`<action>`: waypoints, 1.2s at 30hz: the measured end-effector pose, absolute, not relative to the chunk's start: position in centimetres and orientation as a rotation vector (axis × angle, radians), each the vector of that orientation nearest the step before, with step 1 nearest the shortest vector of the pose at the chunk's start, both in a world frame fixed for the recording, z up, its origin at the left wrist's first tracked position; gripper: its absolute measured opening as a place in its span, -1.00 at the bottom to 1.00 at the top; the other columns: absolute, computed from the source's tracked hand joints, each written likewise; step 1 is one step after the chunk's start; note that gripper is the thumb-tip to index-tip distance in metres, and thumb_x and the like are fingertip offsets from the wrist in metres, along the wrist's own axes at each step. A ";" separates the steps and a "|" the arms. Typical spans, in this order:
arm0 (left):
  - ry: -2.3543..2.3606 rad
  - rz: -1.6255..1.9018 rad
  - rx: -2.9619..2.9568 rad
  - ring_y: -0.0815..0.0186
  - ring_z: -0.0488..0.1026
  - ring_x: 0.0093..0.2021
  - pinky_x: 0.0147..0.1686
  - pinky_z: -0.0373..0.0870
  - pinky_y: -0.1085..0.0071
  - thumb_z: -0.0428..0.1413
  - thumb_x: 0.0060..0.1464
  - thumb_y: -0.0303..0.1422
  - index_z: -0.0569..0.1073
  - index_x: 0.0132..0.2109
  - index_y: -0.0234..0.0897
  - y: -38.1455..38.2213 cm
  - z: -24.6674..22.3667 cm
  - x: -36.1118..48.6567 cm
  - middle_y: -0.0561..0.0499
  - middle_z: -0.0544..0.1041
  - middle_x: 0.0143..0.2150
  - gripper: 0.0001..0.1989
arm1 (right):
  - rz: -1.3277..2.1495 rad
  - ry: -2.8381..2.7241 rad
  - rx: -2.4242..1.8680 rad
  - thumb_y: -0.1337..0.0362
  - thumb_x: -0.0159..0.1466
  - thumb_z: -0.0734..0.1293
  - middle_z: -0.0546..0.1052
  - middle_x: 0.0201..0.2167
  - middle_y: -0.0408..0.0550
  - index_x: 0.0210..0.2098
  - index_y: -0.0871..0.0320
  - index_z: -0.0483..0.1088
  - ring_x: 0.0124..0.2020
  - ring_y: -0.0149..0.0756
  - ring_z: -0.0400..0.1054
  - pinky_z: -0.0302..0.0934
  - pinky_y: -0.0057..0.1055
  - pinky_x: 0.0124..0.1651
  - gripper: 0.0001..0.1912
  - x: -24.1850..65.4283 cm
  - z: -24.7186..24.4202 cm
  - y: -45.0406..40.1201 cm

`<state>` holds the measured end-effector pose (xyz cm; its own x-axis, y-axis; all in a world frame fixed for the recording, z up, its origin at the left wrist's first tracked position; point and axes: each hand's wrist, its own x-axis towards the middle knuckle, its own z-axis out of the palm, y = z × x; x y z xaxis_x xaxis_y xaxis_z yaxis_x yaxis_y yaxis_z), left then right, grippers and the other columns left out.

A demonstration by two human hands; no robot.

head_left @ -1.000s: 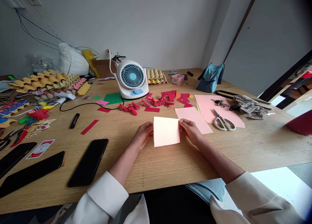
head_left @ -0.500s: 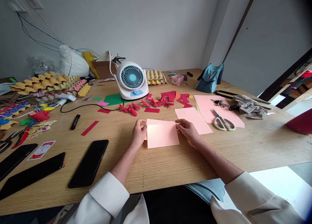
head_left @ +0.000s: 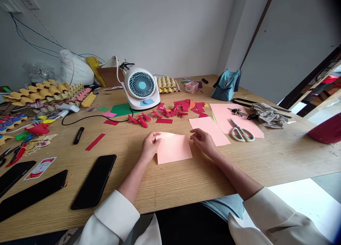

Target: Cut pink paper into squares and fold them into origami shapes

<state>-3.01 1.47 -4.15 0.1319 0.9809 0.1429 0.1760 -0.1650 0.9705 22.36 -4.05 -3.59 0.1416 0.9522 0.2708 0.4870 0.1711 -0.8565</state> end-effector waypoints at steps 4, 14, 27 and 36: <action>1.534 1.229 1.696 0.28 0.49 -0.31 -0.27 0.38 0.42 0.09 0.01 -0.42 0.41 -0.06 -0.26 3.5 -3.8 -5.9 0.00 0.57 -0.29 -0.71 | 0.123 -1.649 -1.644 0.23 0.26 0.25 0.53 -0.20 0.07 -0.03 0.19 0.39 -0.22 -0.18 0.42 0.28 -0.27 -0.12 -0.69 25.2 -3.1 -4.1; 2.132 1.005 2.054 -0.05 0.33 0.15 0.13 0.26 0.05 0.06 0.04 -0.52 0.46 0.02 -0.34 4.0 -2.9 -9.0 -0.29 0.41 0.11 -0.64 | 0.086 -1.944 -2.322 -0.03 0.36 0.09 0.29 0.20 0.25 0.24 0.15 0.22 0.24 0.12 0.12 0.12 0.04 0.13 -0.42 27.1 -3.2 -5.4; 1.032 0.834 2.498 0.17 0.45 0.07 0.10 0.38 0.20 0.04 0.19 -0.38 0.50 0.02 -0.27 -0.4 -4.9 -1.3 -0.14 0.54 0.04 -0.72 | -0.139 -2.471 -1.570 0.07 0.18 0.34 0.10 0.36 0.24 0.35 0.25 0.04 0.36 0.10 -0.06 0.08 0.01 0.23 -0.16 24.3 -4.4 -21.3; 1.009 0.918 2.322 0.19 0.48 0.00 0.05 0.39 0.23 0.03 0.20 -0.32 0.51 -0.04 -0.22 -0.4 -4.2 -1.5 -0.10 0.56 -0.04 -0.75 | 0.001 -2.370 -1.259 0.52 0.25 0.12 0.60 -0.20 0.05 -0.03 0.15 0.46 -0.25 -0.25 0.47 0.29 -0.34 -0.22 -0.59 26.6 -1.3 -20.7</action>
